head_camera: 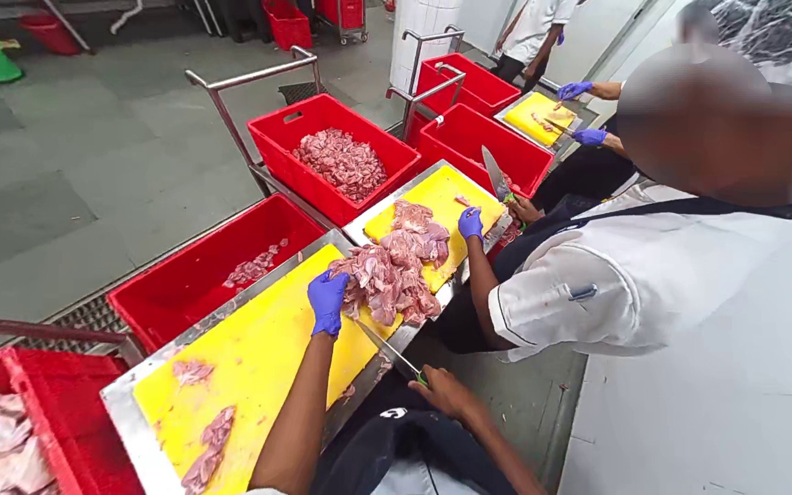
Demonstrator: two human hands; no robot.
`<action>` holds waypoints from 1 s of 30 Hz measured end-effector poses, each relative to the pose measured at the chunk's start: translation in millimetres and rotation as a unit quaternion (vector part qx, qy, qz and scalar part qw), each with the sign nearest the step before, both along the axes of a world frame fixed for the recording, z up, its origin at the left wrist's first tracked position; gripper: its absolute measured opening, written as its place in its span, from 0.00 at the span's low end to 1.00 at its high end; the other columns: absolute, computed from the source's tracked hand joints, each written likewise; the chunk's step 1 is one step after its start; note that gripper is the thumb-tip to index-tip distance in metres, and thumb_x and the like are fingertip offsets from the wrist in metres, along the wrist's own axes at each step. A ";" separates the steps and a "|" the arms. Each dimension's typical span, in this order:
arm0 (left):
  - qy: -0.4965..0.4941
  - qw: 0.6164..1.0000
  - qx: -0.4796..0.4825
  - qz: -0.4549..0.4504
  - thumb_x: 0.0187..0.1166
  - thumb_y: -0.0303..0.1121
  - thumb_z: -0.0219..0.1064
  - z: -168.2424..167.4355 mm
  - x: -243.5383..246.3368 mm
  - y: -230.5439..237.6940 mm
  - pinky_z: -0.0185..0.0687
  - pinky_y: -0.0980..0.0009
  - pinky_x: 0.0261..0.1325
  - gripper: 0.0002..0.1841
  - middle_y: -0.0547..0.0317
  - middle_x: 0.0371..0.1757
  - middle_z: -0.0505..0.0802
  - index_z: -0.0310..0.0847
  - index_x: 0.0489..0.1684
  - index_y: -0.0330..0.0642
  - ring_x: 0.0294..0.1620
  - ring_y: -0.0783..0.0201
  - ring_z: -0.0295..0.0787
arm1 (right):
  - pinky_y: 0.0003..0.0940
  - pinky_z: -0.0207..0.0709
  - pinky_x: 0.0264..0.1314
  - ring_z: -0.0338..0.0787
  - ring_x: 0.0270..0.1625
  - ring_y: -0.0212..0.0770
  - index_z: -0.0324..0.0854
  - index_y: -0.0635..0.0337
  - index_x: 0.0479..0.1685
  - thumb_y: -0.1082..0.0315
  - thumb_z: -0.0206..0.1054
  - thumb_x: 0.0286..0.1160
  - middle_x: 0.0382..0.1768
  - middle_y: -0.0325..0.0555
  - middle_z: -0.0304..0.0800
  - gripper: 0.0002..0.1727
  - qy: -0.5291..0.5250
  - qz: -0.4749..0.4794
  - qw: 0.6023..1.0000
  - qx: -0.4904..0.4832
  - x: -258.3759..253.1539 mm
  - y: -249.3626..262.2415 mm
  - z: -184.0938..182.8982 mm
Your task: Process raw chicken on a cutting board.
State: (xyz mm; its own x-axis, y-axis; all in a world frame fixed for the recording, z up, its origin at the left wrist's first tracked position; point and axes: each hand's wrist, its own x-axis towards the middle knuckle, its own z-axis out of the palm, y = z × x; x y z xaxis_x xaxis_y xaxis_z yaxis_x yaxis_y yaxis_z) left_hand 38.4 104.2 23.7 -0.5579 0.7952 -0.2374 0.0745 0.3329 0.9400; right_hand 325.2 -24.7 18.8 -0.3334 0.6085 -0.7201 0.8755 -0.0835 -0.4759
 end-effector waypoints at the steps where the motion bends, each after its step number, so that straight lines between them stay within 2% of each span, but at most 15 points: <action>1: -0.026 0.999 0.035 0.011 0.70 0.29 0.75 4.9 0.5 -5.7 0.86 0.50 0.49 0.07 0.47 0.35 0.94 0.91 0.36 0.33 0.39 0.57 0.91 | 0.60 0.81 0.55 0.90 0.49 0.60 0.80 0.66 0.57 0.39 0.56 0.88 0.43 0.63 0.88 0.33 -0.002 -0.005 1.000 0.001 -1.0 -3.4 -0.5; 3: -0.055 0.995 0.082 0.013 0.71 0.25 0.73 18.5 -2.9 -14.3 0.87 0.59 0.45 0.05 0.51 0.33 0.93 0.89 0.36 0.32 0.36 0.63 0.90 | 0.59 0.81 0.55 0.91 0.49 0.59 0.80 0.66 0.57 0.39 0.56 0.88 0.43 0.62 0.88 0.33 -0.004 -0.014 1.000 0.004 -3.4 -4.2 0.9; 8: -0.047 0.996 0.072 0.011 0.72 0.25 0.69 49.7 -38.5 -54.2 0.87 0.65 0.41 0.04 0.57 0.30 0.91 0.87 0.35 0.33 0.32 0.69 0.88 | 0.59 0.81 0.55 0.90 0.49 0.59 0.80 0.65 0.57 0.38 0.57 0.87 0.42 0.60 0.88 0.33 -0.020 -0.023 0.999 0.011 -17.4 1.0 7.5; 11: -0.002 1.000 0.013 -0.006 0.71 0.27 0.71 64.0 -70.4 -77.3 0.86 0.60 0.42 0.05 0.55 0.31 0.90 0.88 0.36 0.34 0.33 0.65 0.87 | 0.60 0.82 0.58 0.91 0.53 0.59 0.80 0.65 0.61 0.38 0.55 0.87 0.46 0.61 0.89 0.34 -0.043 -0.016 0.999 0.019 -30.9 5.5 12.3; 14: 0.061 0.997 -0.023 -0.034 0.69 0.31 0.72 71.1 -96.8 -89.8 0.86 0.52 0.50 0.10 0.50 0.38 0.93 0.90 0.43 0.36 0.42 0.59 0.90 | 0.61 0.82 0.57 0.91 0.52 0.59 0.80 0.64 0.61 0.37 0.55 0.87 0.47 0.61 0.90 0.34 -0.067 -0.001 0.997 0.024 -45.4 13.7 17.9; 16: 0.098 0.994 -0.017 -0.048 0.71 0.33 0.72 78.2 -107.8 -102.2 0.87 0.48 0.55 0.12 0.48 0.43 0.95 0.92 0.47 0.38 0.47 0.56 0.92 | 0.62 0.82 0.58 0.92 0.54 0.61 0.80 0.65 0.62 0.38 0.55 0.87 0.48 0.63 0.90 0.34 -0.082 0.012 0.996 0.029 -53.2 13.8 21.6; 19: 0.193 0.975 0.047 -0.105 0.74 0.31 0.70 88.9 -114.9 -122.3 0.88 0.45 0.57 0.11 0.49 0.46 0.97 0.93 0.49 0.40 0.49 0.54 0.94 | 0.64 0.81 0.58 0.91 0.54 0.63 0.79 0.67 0.63 0.38 0.55 0.88 0.49 0.65 0.89 0.35 -0.094 0.031 0.994 0.050 -62.9 15.5 22.4; 21: 0.295 0.933 0.049 -0.202 0.76 0.30 0.68 78.6 -113.8 -135.4 0.87 0.41 0.58 0.12 0.47 0.48 0.97 0.94 0.51 0.42 0.52 0.49 0.95 | 0.65 0.81 0.55 0.91 0.50 0.64 0.79 0.69 0.61 0.39 0.55 0.89 0.45 0.66 0.89 0.35 -0.090 0.029 0.994 0.063 -64.9 17.1 17.6; 22: 0.333 0.906 0.012 -0.262 0.77 0.28 0.65 62.4 -110.6 -143.9 0.85 0.40 0.62 0.14 0.47 0.53 0.97 0.93 0.55 0.43 0.57 0.46 0.94 | 0.64 0.81 0.54 0.91 0.49 0.63 0.79 0.69 0.60 0.39 0.55 0.89 0.44 0.66 0.89 0.35 -0.091 0.027 0.993 0.064 -64.7 16.7 15.8; 24: 0.359 0.865 -0.057 -0.345 0.75 0.21 0.60 7.6 -100.7 -169.0 0.79 0.40 0.73 0.23 0.51 0.70 0.91 0.88 0.67 0.48 0.74 0.45 0.85 | 0.63 0.82 0.52 0.91 0.47 0.62 0.79 0.67 0.59 0.39 0.54 0.89 0.42 0.64 0.89 0.34 -0.098 0.029 0.993 0.063 -65.0 13.0 15.9; 25: 0.347 0.864 -0.068 -0.359 0.72 0.18 0.59 -18.9 -96.4 -183.6 0.73 0.42 0.81 0.30 0.55 0.81 0.83 0.83 0.75 0.50 0.85 0.47 0.74 | 0.62 0.82 0.52 0.91 0.46 0.61 0.78 0.67 0.60 0.39 0.54 0.89 0.41 0.63 0.88 0.33 -0.104 0.033 0.992 0.066 -65.4 11.1 17.4; 26: 0.324 0.876 -0.055 -0.353 0.70 0.16 0.57 -37.1 -95.9 -193.8 0.64 0.46 0.88 0.35 0.56 0.87 0.77 0.77 0.82 0.50 0.91 0.48 0.64 | 0.62 0.82 0.52 0.92 0.47 0.62 0.78 0.67 0.60 0.40 0.54 0.90 0.41 0.64 0.89 0.33 -0.106 0.036 0.991 0.076 -67.7 10.6 20.0; 27: 0.296 0.897 -0.038 -0.326 0.70 0.18 0.57 -43.2 -97.8 -198.2 0.61 0.49 0.90 0.35 0.54 0.87 0.76 0.76 0.83 0.49 0.92 0.49 0.64 | 0.63 0.82 0.53 0.92 0.47 0.63 0.78 0.67 0.62 0.40 0.54 0.90 0.41 0.64 0.89 0.33 -0.106 0.037 0.990 0.090 -71.0 9.0 22.5; 28: 0.264 0.921 -0.035 -0.286 0.73 0.20 0.57 -40.8 -95.6 -201.9 0.65 0.49 0.89 0.32 0.52 0.85 0.79 0.76 0.83 0.48 0.88 0.50 0.69 | 0.64 0.82 0.53 0.92 0.48 0.64 0.78 0.67 0.63 0.40 0.54 0.90 0.41 0.65 0.90 0.33 -0.108 0.037 0.988 0.100 -70.4 2.9 25.9; 30: 0.232 0.960 -0.016 -0.157 0.79 0.24 0.59 -31.6 -91.3 -198.5 0.77 0.49 0.80 0.24 0.49 0.74 0.89 0.83 0.75 0.45 0.75 0.51 0.85 | 0.64 0.82 0.53 0.92 0.47 0.65 0.78 0.69 0.64 0.41 0.53 0.91 0.40 0.65 0.90 0.33 -0.097 0.042 0.987 0.121 -70.3 -6.2 32.1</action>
State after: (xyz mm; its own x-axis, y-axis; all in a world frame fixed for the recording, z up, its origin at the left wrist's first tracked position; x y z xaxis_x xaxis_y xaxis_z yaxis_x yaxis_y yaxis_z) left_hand -52.9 -94.3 -7.9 -0.3436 0.9379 -0.0472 0.5847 0.2530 0.7708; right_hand 254.9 -30.9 50.9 -0.2598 0.7461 -0.6131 0.9513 0.0886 -0.2952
